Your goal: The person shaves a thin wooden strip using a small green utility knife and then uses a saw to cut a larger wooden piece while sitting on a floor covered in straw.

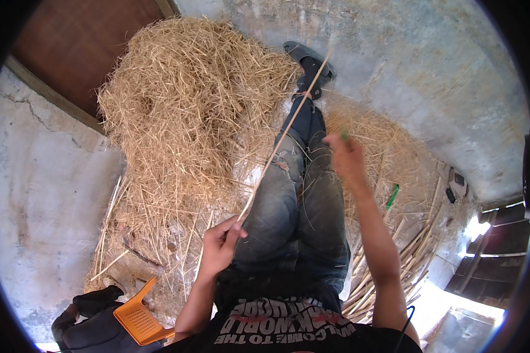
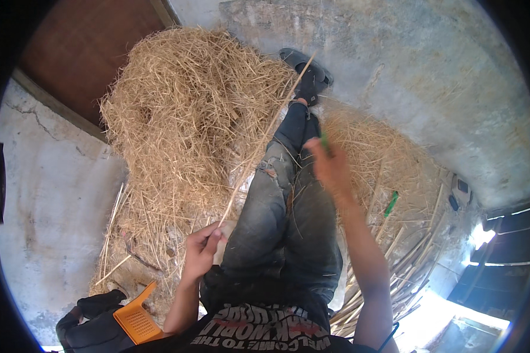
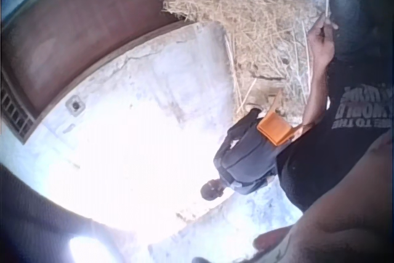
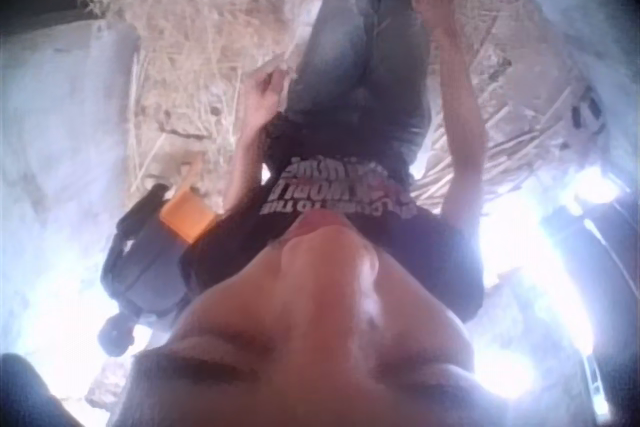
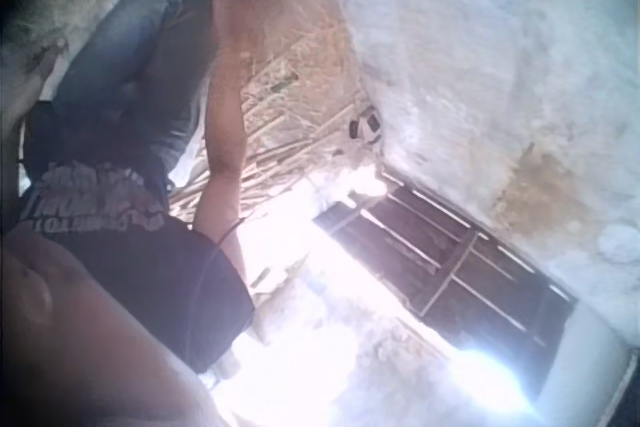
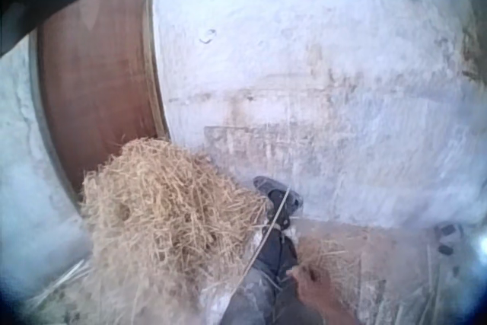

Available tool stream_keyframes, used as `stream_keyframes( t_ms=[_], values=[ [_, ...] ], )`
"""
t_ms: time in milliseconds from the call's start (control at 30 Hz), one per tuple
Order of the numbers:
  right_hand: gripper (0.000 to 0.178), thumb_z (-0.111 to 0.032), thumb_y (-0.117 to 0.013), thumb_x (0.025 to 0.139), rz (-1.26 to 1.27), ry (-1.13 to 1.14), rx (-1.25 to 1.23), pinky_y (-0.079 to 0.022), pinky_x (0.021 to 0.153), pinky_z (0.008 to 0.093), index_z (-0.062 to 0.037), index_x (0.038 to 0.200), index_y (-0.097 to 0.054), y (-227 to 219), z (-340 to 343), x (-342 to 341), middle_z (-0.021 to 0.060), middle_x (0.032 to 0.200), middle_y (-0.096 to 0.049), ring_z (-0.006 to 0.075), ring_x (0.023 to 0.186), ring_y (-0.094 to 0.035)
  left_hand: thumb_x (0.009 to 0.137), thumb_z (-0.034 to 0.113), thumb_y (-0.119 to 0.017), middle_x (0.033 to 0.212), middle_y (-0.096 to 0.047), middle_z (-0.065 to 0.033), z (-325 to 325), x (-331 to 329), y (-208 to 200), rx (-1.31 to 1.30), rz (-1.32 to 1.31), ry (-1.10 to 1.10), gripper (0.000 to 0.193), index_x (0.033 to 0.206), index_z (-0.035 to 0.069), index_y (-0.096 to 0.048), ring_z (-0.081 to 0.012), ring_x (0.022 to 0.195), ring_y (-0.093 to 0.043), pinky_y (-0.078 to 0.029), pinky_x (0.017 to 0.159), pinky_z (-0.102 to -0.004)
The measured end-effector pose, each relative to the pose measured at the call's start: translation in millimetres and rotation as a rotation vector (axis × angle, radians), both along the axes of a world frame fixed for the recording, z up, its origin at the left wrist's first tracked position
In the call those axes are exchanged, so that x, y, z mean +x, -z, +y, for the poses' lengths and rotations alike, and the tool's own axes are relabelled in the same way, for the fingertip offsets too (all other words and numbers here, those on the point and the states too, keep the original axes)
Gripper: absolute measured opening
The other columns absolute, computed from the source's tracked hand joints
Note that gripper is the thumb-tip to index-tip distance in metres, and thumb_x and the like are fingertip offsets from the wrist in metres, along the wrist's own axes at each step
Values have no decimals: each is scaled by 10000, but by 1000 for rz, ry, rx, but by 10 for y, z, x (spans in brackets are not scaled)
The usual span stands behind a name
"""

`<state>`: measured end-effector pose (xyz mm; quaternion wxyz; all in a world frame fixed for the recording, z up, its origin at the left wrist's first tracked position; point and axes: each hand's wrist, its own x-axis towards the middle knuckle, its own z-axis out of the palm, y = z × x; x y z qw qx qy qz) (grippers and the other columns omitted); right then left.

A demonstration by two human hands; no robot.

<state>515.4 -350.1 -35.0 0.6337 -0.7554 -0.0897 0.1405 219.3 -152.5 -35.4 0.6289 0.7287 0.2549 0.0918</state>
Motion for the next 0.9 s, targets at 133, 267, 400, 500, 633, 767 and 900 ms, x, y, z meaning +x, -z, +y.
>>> stream_keyframes(
  t_ms=[133,267,400,500,633,767,900],
  values=[
    [261,-264,-715,957,-153,-377,202,-453,632,290,-6,1001,-711,111,429,-694,0,686,-597,81,656,-534,1051,118,-557,859,-684,-24,-145,321,-30,4,-111,91,301,1314,5,-650,-2,568,-426,-343,511,-184],
    [249,-234,-744,937,-164,-437,207,-418,600,291,8,930,-690,-31,482,-832,-12,666,-546,71,642,-487,1051,120,-559,853,-688,-24,-183,392,-127,-19,-84,91,295,1307,7,-654,-6,567,-430,-350,510,-187],
    [257,-225,-737,942,-170,-340,224,-376,547,296,14,875,-669,-2,456,-620,-19,622,-473,70,599,-436,1049,115,-561,839,-696,-22,-131,306,-112,16,-76,114,271,1269,0,-672,-10,567,-428,-358,518,-194],
    [256,-233,-729,942,-311,-313,191,-382,522,320,1,859,-664,-20,444,-602,44,575,-489,111,545,-472,1047,107,-562,838,-702,-22,-118,274,-99,10,-71,106,257,1244,-6,-684,-6,580,-433,-367,537,-195],
    [358,-372,-675,963,-516,-393,-77,-456,525,412,-37,838,-676,-120,405,-764,148,585,-595,310,535,-627,1046,87,-556,840,-702,-24,-113,312,-79,35,-82,34,254,1234,-26,-685,-8,611,-454,-382,562,-200],
    [432,-461,-627,972,-645,-533,-348,-485,525,490,-57,833,-690,7,407,-1031,186,557,-577,429,560,-614,1018,70,-594,800,-711,-27,-103,370,36,136,-133,-55,234,1193,-43,-700,-28,630,-501,-414,565,-207],
    [451,-467,-621,975,-686,-518,-425,-488,515,489,-61,784,-665,48,467,-1065,178,547,-580,418,546,-616,996,56,-607,778,-721,-64,-108,402,5,266,-83,-56,230,1177,-47,-706,-49,573,-527,-438,528,-241]
  ],
)
